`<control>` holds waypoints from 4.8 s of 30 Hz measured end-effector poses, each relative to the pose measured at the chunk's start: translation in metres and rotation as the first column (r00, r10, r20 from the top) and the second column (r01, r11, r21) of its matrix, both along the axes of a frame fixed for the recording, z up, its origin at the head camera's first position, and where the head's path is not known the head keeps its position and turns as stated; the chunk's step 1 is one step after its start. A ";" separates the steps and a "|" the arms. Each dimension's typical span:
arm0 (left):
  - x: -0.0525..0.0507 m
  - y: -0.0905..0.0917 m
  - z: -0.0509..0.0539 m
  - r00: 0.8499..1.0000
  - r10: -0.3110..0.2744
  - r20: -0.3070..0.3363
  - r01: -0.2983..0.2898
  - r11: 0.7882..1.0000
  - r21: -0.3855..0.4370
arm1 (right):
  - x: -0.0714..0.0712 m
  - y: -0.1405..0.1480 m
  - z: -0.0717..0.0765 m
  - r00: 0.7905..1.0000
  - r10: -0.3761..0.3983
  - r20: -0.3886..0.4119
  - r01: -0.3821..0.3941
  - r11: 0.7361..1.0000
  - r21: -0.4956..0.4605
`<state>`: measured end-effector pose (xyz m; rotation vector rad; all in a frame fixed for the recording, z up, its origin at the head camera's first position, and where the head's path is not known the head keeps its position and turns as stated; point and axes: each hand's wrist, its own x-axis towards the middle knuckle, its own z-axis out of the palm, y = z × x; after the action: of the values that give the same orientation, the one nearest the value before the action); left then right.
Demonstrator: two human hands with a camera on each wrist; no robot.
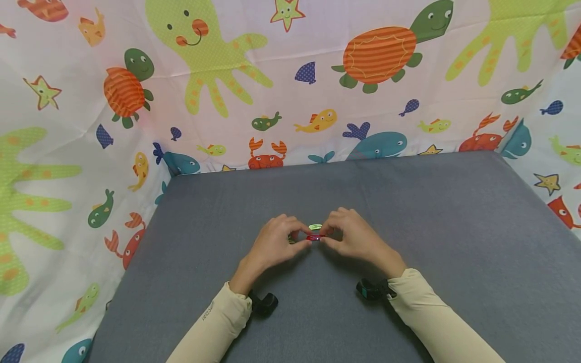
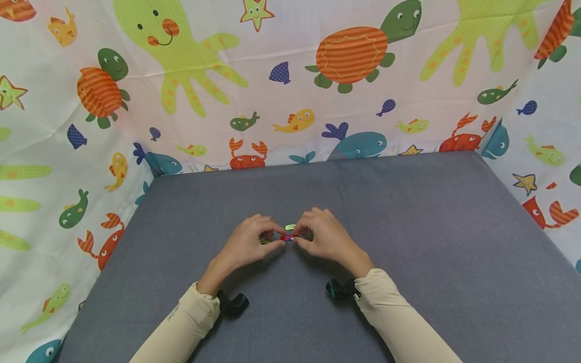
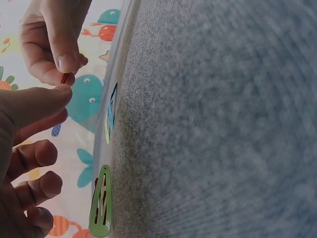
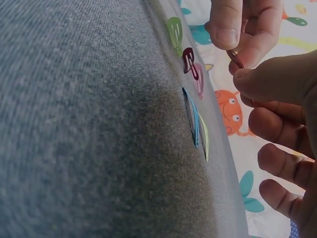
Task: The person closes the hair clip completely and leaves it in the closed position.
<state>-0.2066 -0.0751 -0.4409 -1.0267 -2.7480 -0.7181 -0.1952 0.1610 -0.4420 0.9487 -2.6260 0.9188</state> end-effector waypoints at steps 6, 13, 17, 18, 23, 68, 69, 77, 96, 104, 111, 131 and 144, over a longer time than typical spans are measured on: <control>0.001 0.000 0.000 1.000 0.014 0.006 -0.014 1.000 0.002 | 0.000 -0.001 -0.001 1.000 -0.003 0.011 0.003 1.000 0.009; 0.000 0.004 -0.006 0.999 0.012 -0.045 -0.014 0.999 -0.045 | 0.000 -0.001 -0.003 1.000 0.012 0.003 -0.012 0.999 0.045; 0.000 0.006 -0.007 0.999 0.026 -0.024 -0.027 0.998 -0.065 | 0.000 -0.002 -0.005 1.000 0.007 -0.001 -0.007 0.997 0.078; 0.000 0.007 -0.007 0.999 0.030 -0.015 -0.031 0.997 -0.070 | 0.000 -0.002 -0.006 1.000 0.002 0.003 -0.002 0.996 0.086; 0.001 0.008 -0.007 0.999 0.046 0.009 -0.045 0.993 -0.113 | 0.001 -0.003 -0.008 1.000 -0.015 0.027 0.012 0.994 0.108; 0.008 0.012 -0.016 0.995 0.062 -0.074 -0.074 0.980 -0.185 | 0.001 -0.002 -0.019 0.995 -0.038 0.089 0.025 0.990 0.141; 0.008 0.012 -0.016 0.995 0.061 -0.074 -0.074 0.980 -0.184 | 0.001 -0.002 -0.020 0.996 -0.038 0.087 0.025 0.990 0.141; 0.005 0.007 -0.009 0.993 0.072 -0.093 -0.084 0.988 -0.127 | 0.001 -0.003 -0.020 0.996 -0.039 0.076 0.029 0.990 0.136; -0.006 -0.024 0.012 0.984 0.175 -0.021 -0.176 0.980 -0.090 | 0.001 -0.005 -0.019 0.996 -0.076 0.048 0.074 0.996 0.050; -0.010 -0.037 0.019 0.981 0.187 0.047 -0.180 0.975 -0.130 | 0.002 -0.008 -0.018 0.996 -0.086 0.029 0.086 0.996 0.023; -0.012 -0.045 0.022 0.976 0.170 0.133 -0.147 0.976 -0.163 | 0.004 -0.011 -0.017 0.994 -0.106 0.014 0.105 0.994 0.031; -0.013 -0.050 0.016 0.950 0.212 0.231 -0.157 0.959 -0.235 | 0.004 -0.029 -0.016 0.996 -0.092 -0.012 0.092 0.993 0.070; -0.013 -0.050 0.016 0.951 0.217 0.219 -0.163 0.957 -0.240 | -0.001 -0.062 -0.014 0.997 -0.067 -0.041 0.072 0.987 0.145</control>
<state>-0.2194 -0.1251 -0.4253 -0.7305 -3.1435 -0.5529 -0.1965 0.0992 -0.4558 0.8905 -2.7078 0.6944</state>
